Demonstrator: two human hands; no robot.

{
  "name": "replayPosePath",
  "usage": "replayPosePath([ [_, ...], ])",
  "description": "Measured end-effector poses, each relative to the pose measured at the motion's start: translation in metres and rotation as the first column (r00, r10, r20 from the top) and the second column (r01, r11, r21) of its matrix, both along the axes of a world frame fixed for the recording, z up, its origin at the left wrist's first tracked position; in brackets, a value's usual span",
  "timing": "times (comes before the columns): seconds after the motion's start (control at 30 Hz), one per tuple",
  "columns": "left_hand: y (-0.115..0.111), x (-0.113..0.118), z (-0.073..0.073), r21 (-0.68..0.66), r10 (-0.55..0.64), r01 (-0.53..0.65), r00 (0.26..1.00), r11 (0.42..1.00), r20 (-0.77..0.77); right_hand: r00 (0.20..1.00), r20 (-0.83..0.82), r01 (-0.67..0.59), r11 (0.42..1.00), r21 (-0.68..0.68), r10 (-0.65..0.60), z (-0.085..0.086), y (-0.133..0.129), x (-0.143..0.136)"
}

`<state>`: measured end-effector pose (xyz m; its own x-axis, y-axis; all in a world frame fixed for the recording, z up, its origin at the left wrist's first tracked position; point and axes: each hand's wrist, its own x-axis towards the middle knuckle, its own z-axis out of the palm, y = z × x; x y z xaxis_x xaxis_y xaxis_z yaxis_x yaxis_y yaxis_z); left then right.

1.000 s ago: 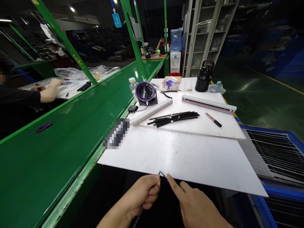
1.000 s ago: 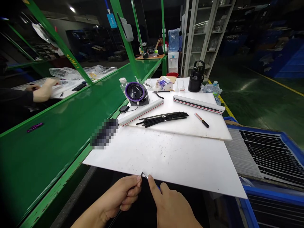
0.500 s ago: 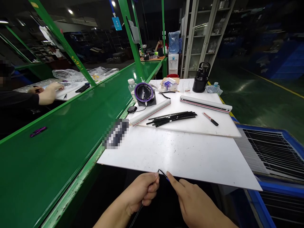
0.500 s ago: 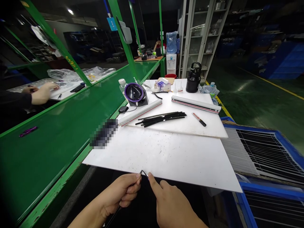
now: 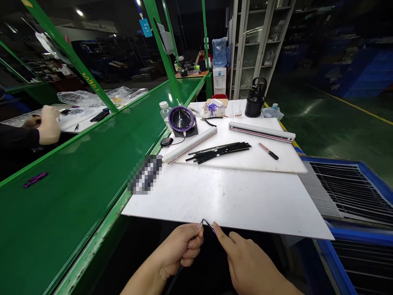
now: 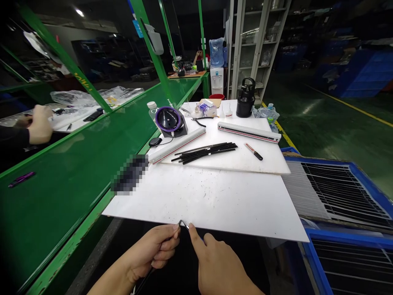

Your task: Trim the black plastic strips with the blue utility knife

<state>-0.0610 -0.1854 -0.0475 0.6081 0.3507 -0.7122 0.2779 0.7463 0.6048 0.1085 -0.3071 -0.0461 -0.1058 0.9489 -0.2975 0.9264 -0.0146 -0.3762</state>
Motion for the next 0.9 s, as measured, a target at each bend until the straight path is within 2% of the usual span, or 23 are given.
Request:
replayPosePath([
  [0.2,0.002,-0.001,-0.001,-0.024,0.003,-0.003,1.0,1.0,-0.007,0.992,0.115,-0.048,0.999,-0.014,0.049,-0.002,0.0,-0.007],
  [0.3,0.004,-0.003,-0.002,-0.059,0.002,-0.002,1.0,0.998,-0.011,0.99,0.133,-0.034,0.999,-0.019,0.036,-0.002,0.0,-0.006],
  [0.47,0.005,-0.002,0.0,-0.052,0.004,-0.004,1.0,0.999,-0.016,0.996,-0.091,0.019,1.0,0.018,-0.017,-0.001,0.001,0.005],
  [0.57,0.004,-0.002,0.0,-0.051,-0.004,0.003,1.0,0.999,-0.01,0.99,-0.138,0.036,0.999,0.037,-0.03,-0.001,0.001,0.007],
  [0.8,0.007,-0.003,-0.003,-0.08,-0.002,0.001,1.0,0.997,-0.011,0.987,0.147,-0.069,0.998,-0.001,0.068,-0.004,-0.001,-0.006],
  [0.9,0.007,-0.003,-0.001,-0.126,-0.001,0.001,1.0,0.992,-0.005,0.986,0.157,-0.07,0.997,0.035,0.064,-0.008,-0.003,-0.002],
])
